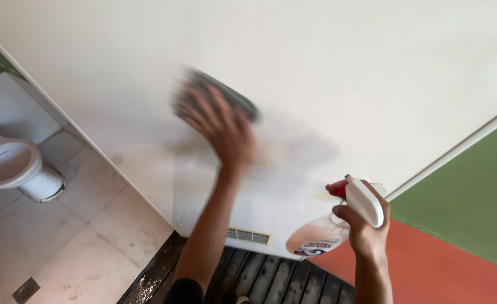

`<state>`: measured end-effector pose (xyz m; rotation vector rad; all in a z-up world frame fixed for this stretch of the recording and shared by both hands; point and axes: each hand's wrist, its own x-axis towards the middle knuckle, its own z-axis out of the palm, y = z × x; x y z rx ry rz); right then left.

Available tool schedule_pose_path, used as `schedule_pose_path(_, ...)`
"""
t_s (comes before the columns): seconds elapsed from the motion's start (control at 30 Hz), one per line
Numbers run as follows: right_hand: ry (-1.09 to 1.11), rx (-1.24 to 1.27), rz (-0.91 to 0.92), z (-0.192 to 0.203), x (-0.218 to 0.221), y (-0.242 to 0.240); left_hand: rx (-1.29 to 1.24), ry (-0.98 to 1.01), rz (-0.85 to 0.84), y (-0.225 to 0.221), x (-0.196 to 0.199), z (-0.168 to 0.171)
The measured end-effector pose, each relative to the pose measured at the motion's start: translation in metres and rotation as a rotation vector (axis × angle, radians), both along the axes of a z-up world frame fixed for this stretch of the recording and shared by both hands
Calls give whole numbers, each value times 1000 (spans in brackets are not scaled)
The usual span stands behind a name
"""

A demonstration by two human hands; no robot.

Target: Cleaning various surfaces in a restroom including walls, a toilet tank, and a door using a spray bottle and a cloth.

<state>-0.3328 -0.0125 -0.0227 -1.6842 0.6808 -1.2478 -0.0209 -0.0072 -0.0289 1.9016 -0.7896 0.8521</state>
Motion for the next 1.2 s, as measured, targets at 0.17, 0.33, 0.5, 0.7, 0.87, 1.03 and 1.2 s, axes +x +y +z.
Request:
schedule_pose_path(0.17, 36, 72, 36, 41, 15, 6, 213, -480, -262, -5, -58, -14)
schedule_pose_path(0.33, -78, -169, 47, 107, 43, 11, 242, -333, -213, 23, -5, 30)
schedule_pose_path(0.5, -109, -61, -47, 136, 61, 10, -106, -27, -216, 25, 6, -24)
schedule_pose_path(0.7, -79, -34, -8, 101, 57, 7, 101, -458, -275, -3, -35, -23)
schedule_pose_path(0.87, 4, 22, 39, 89, 60, 3, 229, -667, -322, -2, -20, 132)
schedule_pose_path(1.03, -2, -6, 52, 87, 65, 1, 339, -450, -151, 27, 8, 228)
schedule_pose_path(1.2, -13, -8, -9, 87, 55, 7, -17, -222, 9, 10, 46, 163)
